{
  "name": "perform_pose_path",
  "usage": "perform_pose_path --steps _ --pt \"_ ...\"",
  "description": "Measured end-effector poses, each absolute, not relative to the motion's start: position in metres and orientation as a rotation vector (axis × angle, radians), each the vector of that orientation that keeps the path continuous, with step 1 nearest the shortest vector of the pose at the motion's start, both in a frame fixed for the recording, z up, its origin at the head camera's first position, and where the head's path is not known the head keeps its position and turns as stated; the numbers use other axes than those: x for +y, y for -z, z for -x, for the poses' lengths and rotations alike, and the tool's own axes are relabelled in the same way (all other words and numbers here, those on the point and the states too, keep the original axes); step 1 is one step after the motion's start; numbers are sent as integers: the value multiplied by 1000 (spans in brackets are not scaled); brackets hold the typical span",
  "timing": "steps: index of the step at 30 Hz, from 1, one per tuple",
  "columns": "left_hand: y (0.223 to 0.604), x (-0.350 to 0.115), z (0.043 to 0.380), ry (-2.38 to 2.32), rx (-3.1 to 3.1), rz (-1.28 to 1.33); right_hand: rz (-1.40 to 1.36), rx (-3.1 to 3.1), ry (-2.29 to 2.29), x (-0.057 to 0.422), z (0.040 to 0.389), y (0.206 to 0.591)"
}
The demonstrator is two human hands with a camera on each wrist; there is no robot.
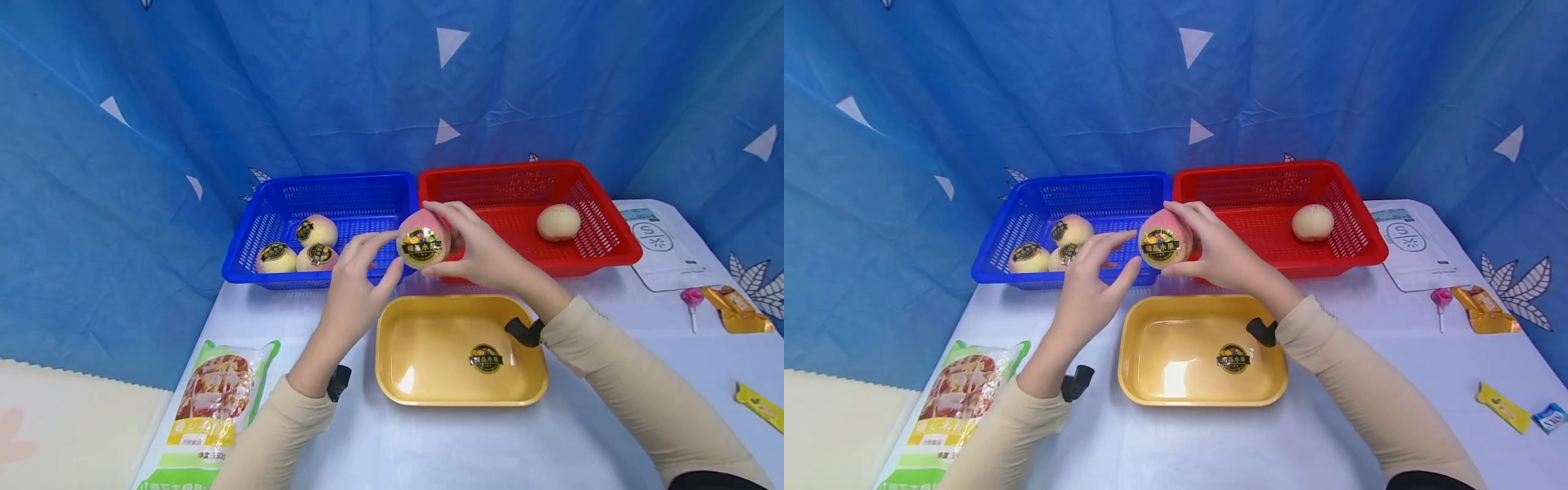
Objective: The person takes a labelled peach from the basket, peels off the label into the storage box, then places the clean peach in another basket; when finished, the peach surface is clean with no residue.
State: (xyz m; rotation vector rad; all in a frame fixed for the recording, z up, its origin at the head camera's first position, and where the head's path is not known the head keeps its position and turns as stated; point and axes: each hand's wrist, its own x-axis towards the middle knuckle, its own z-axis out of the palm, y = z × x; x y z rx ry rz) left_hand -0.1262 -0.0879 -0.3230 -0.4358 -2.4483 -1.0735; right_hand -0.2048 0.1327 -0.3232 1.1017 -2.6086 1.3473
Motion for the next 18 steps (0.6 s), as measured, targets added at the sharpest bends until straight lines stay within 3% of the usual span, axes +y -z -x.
perform_pose_path --steps 18 --pt "334 -58 129 1129 -2388 372 -1073 -2598 -1086 132 196 331"
